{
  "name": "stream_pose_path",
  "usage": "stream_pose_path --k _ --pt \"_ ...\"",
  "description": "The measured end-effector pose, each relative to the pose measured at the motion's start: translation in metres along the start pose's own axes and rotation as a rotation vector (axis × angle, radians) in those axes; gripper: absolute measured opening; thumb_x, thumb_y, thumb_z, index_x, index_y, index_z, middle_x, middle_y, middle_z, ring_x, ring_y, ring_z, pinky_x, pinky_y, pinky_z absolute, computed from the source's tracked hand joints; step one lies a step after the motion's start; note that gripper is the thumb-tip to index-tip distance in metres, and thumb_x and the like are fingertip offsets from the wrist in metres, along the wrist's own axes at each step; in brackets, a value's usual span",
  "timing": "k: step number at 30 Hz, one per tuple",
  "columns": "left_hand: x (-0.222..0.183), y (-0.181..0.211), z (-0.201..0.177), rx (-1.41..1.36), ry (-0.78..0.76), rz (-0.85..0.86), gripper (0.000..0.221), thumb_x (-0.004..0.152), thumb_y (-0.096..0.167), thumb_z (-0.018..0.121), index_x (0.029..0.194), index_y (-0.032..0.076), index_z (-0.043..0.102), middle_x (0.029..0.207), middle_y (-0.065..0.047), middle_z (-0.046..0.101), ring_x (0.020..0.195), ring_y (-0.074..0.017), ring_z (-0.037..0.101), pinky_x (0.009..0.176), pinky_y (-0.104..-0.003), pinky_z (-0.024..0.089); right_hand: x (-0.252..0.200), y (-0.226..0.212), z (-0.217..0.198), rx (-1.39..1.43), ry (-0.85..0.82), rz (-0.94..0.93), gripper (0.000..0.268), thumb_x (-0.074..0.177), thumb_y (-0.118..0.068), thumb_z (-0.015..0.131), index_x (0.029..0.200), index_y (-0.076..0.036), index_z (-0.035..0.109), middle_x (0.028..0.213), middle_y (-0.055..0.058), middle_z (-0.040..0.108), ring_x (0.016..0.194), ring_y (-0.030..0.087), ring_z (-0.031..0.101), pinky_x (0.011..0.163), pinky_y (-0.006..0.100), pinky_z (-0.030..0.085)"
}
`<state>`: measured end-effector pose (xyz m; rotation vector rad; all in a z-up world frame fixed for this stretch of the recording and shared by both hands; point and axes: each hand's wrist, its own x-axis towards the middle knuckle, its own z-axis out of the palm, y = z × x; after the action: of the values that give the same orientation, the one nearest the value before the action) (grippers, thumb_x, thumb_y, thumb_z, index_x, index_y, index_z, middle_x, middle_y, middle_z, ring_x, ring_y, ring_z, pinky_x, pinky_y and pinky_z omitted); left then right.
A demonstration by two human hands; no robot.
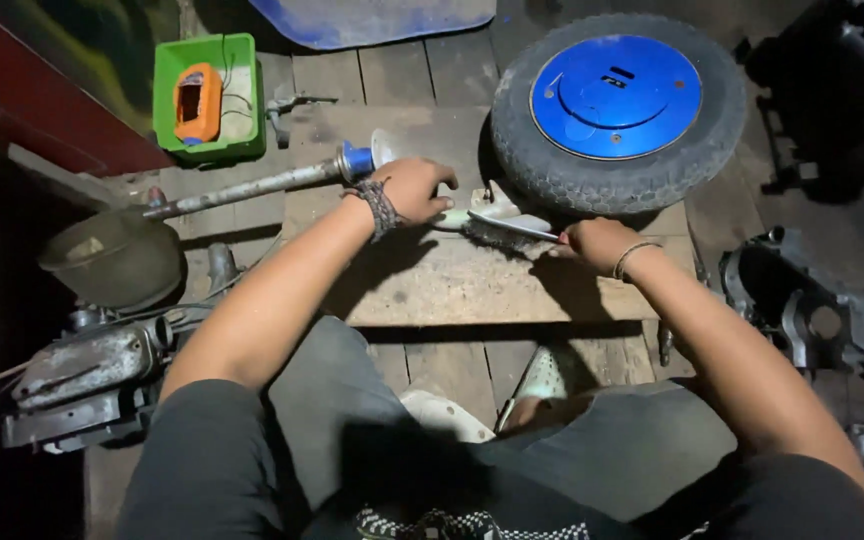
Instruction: Cleaning and assembling motorcycle front fork components using a wire brush and a screwdriver.
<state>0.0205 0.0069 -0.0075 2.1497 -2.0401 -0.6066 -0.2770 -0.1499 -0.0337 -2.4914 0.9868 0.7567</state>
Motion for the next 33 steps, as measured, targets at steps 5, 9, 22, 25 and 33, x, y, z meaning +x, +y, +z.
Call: stream_pose_path --k 5,9,22,25,33 --pt "-0.005 0.009 0.002 0.006 -0.012 -0.007 0.046 0.098 0.036 0.062 0.138 0.014 0.064 0.126 -0.012 0.073 0.119 -0.0362 0.067 0.103 -0.052 0.051 0.022 -0.04 0.01 -0.092 0.075 -0.035 0.035 0.099 -0.036 0.058 0.105 -0.011 0.081 0.1 0.022 0.079 0.103 0.044 0.074 0.084 0.056 0.06" --pt "-0.014 0.019 -0.017 -0.014 0.0 0.004 0.042 0.098 0.031 0.064 0.135 0.009 0.066 0.121 -0.015 0.074 0.116 -0.0402 0.068 0.102 -0.055 0.05 -0.018 -0.04 -0.033 -0.084 0.004 -0.041 0.043 0.1 -0.034 0.058 0.117 0.001 0.076 0.115 0.032 0.075 0.115 0.05 0.068 0.098 0.058 0.055" --pt "-0.008 0.0 0.081 -0.425 -0.296 -0.106 0.052 0.102 0.054 0.051 0.115 0.012 0.078 0.115 -0.017 0.076 0.112 -0.0406 0.07 0.096 -0.054 0.055 0.035 -0.057 0.052 0.56 0.257 -0.14 0.028 0.093 -0.035 0.068 0.101 -0.008 0.069 0.101 0.02 0.072 0.11 0.043 0.068 0.092 0.054 0.054" --pt "-0.012 0.021 0.088 -0.87 -0.302 -0.282 0.084 0.098 0.071 0.048 0.128 -0.004 0.07 0.131 -0.029 0.066 0.121 -0.0441 0.065 0.095 -0.053 0.058 0.018 -0.087 0.039 0.703 0.181 -0.212 0.035 0.092 -0.031 0.063 0.115 -0.005 0.062 0.123 0.027 0.065 0.127 0.045 0.057 0.109 0.054 0.043" --pt "-0.018 0.032 0.082 -0.807 0.048 -0.442 0.056 0.101 0.046 0.051 0.124 -0.001 0.071 0.122 -0.022 0.072 0.123 -0.0402 0.064 0.104 -0.053 0.05 -0.023 -0.084 -0.01 0.273 0.126 -0.514 0.062 0.093 -0.047 0.069 0.128 0.005 0.065 0.124 0.032 0.059 0.123 0.05 0.057 0.105 0.059 0.046"
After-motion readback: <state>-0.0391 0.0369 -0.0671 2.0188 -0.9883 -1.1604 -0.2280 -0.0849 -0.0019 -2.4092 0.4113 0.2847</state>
